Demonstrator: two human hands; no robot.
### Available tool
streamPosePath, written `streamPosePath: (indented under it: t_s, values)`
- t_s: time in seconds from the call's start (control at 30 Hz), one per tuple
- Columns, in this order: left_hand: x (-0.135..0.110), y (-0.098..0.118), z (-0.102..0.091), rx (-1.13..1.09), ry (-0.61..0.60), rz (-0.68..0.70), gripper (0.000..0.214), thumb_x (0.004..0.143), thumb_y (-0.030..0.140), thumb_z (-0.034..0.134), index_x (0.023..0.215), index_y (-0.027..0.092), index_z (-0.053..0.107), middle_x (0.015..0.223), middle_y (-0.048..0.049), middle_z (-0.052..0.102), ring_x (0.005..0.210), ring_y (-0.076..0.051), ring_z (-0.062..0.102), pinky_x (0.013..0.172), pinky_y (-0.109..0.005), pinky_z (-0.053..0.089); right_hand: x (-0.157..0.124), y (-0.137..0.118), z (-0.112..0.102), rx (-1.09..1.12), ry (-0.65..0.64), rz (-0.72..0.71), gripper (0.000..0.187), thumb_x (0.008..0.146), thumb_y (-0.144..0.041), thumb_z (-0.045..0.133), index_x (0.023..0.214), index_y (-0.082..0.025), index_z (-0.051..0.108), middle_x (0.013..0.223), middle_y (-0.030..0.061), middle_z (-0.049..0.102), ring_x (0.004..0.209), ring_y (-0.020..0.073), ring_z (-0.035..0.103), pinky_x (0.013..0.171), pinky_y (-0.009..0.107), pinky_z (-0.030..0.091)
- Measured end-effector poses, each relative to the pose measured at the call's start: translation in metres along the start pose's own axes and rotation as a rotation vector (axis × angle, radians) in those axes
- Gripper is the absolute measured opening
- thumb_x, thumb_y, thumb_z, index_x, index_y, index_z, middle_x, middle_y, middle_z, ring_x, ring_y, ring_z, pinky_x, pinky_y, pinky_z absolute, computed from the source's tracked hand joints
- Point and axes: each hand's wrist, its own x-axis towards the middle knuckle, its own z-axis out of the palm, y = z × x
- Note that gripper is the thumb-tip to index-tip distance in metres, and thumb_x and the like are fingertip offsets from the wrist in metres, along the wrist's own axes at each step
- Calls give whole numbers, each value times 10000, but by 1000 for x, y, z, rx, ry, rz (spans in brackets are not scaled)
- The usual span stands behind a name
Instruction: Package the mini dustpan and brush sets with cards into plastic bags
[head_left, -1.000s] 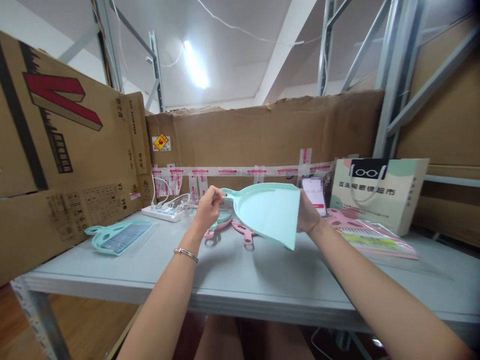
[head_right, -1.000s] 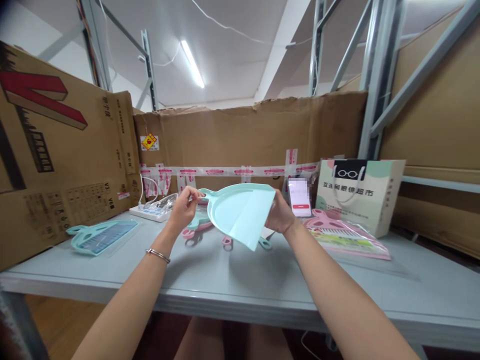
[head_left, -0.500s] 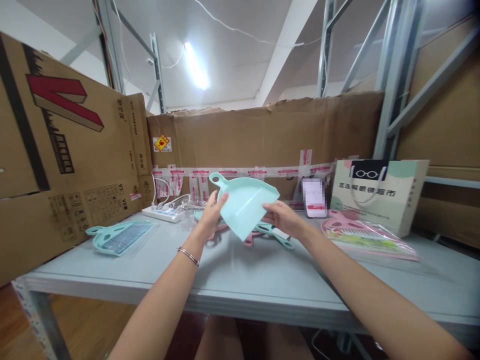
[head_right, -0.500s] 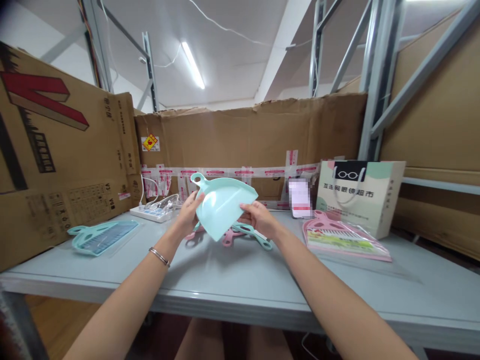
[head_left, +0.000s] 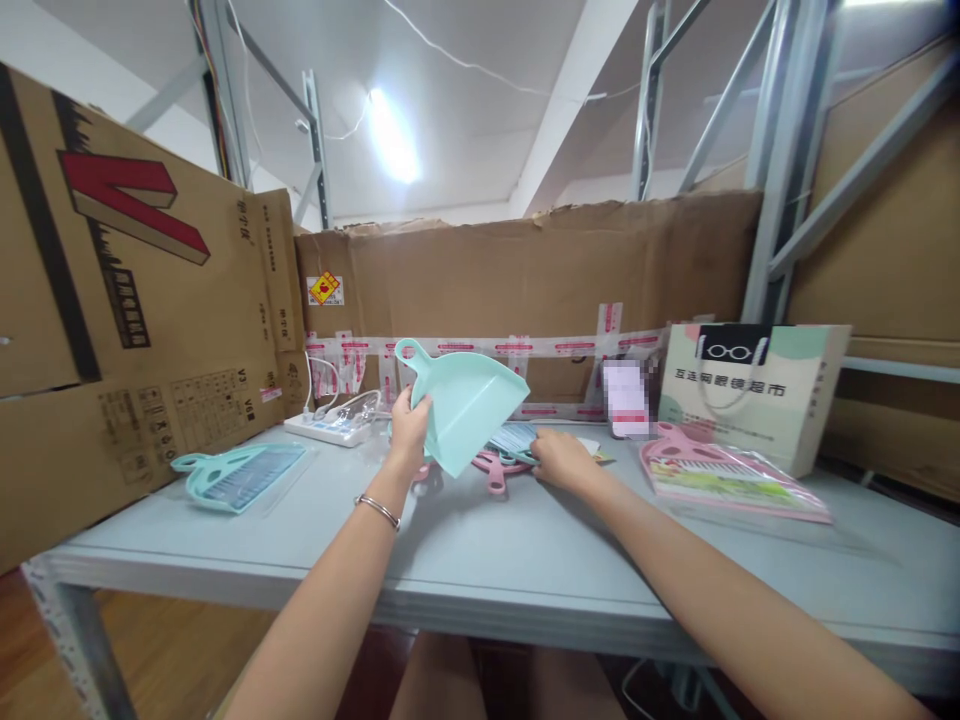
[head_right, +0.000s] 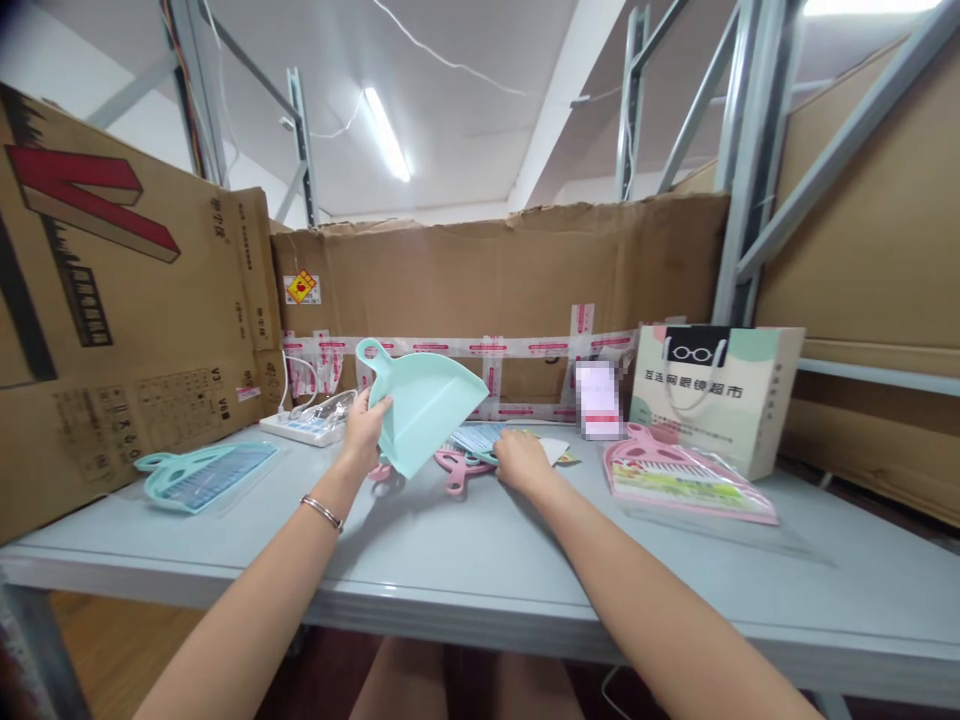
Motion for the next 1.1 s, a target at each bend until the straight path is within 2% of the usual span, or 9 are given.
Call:
streamPosePath:
  t_s: [0.1,0.27,0.43,0.53,0.67,0.77,0.87,1.0,1.1]
  values:
    - [1,0,-1,-8,24,9,300,654,205,582,952,167,590,926,-56,657,810,-168,610,752,-297,475,7,13,-6,360,79,67,135,737,-246,568,654,-163,635,810,77,644,792,199,590,668,262,406]
    - [3,5,-3,-27,102,22,299,693,190,549,989,170,578,971,-66,651,859,-172,608,789,-305,476,12,45,-20,1436,251,330,181,732,-348,612,661,-182,607,585,3,591,568,148,554,558,265,464]
    - [0,8,-4,191,225,199,284,768,176,480,1038,157,567,1073,-98,625,1013,-207,568,910,-346,422,3,31,-37,2158,77,204,65,732,-192,654,697,-195,599,632,-29,621,583,90,594,617,196,535]
    - [-6,6,-3,363,188,445,335,822,166,422,1138,164,534,1194,-109,577,1147,-213,501,997,-348,358,-4,10,-47,2301,30,189,111,780,-107,596,712,-192,614,673,-28,652,630,65,625,641,140,545]
    - [-14,0,2,491,-100,653,518,830,145,414,1341,220,380,1332,-84,495,1207,-211,471,1011,-340,356,-6,-20,-55,2364,24,362,181,805,-55,555,688,-172,629,642,-21,667,583,50,632,583,93,543]
    - [-20,-3,8,504,-356,671,481,851,170,399,1328,224,413,1297,-73,534,1170,-204,510,992,-332,382,-4,-39,-55,2401,42,458,191,818,-55,543,691,-161,638,651,-10,680,615,62,650,625,111,558]
    - [-28,-2,16,465,-494,663,386,869,239,421,1241,190,511,1243,-85,577,1148,-208,529,989,-326,388,-1,-48,-52,2410,88,517,214,829,-63,528,669,-149,640,653,4,684,641,70,659,661,120,560]
    - [-33,-3,22,452,-558,616,422,796,295,568,1204,194,536,1190,-87,609,1079,-223,570,944,-318,417,0,-46,-46,2372,131,453,195,815,-81,554,663,-160,648,694,-1,693,693,65,662,709,122,548]
    - [-30,-4,22,409,-494,504,338,799,279,553,1122,183,582,1111,-78,642,1021,-212,589,909,-307,429,-1,-42,-44,2172,143,316,64,736,-134,659,675,-151,661,715,20,692,689,86,656,693,152,546]
